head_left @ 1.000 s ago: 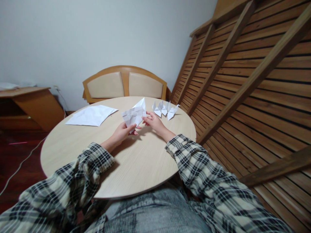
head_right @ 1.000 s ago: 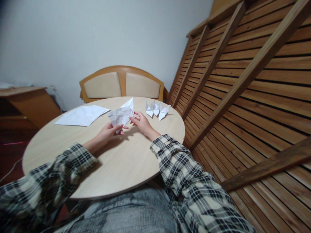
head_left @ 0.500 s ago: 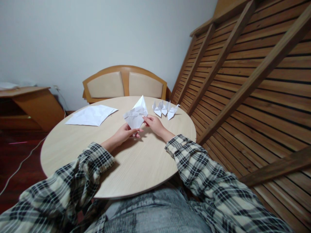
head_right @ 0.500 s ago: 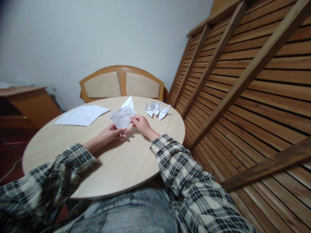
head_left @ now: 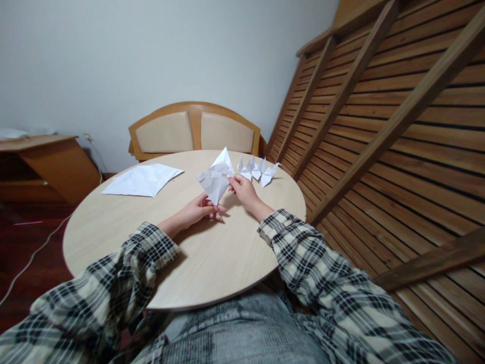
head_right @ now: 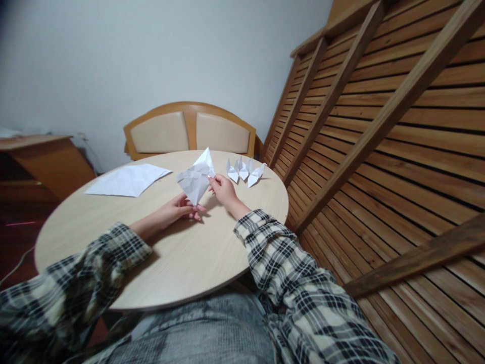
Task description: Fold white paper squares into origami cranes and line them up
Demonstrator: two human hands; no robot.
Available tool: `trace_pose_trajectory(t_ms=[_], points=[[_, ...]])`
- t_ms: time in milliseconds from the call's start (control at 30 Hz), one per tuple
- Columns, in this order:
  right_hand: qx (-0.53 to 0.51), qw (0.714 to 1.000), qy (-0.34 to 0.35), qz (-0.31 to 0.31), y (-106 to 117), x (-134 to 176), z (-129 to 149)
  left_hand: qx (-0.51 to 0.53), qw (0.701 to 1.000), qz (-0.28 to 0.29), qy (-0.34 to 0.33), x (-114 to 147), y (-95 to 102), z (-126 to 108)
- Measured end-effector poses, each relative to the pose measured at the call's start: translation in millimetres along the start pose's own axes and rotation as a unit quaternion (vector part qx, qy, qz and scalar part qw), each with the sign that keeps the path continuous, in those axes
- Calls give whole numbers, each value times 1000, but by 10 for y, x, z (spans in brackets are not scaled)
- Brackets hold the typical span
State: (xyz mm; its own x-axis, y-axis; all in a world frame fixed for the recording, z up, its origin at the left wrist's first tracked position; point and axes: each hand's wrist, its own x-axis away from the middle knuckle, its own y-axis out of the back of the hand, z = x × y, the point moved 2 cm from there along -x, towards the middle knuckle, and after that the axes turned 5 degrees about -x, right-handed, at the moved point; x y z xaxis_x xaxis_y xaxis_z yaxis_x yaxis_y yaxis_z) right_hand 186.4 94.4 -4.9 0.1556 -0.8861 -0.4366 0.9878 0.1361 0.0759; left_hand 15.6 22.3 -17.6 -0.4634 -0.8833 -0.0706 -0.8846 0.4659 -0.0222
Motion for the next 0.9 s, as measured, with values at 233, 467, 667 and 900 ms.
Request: trace_pose_trajectory(t_ms=[233, 467, 667, 900], points=[[12, 1000, -7, -17, 30, -28, -26, -6, 996, -76, -46, -58, 38, -45], [51, 999, -8, 1, 15, 8, -46, -13, 975, -184, -127, -49, 159, -125], [55, 998, 2, 6, 15, 6, -60, -50, 980, -131, -139, -3, 88, -173], [26, 999, -35, 0, 6, -32, -121, -62, 981, -115, -142, -9, 73, -163]])
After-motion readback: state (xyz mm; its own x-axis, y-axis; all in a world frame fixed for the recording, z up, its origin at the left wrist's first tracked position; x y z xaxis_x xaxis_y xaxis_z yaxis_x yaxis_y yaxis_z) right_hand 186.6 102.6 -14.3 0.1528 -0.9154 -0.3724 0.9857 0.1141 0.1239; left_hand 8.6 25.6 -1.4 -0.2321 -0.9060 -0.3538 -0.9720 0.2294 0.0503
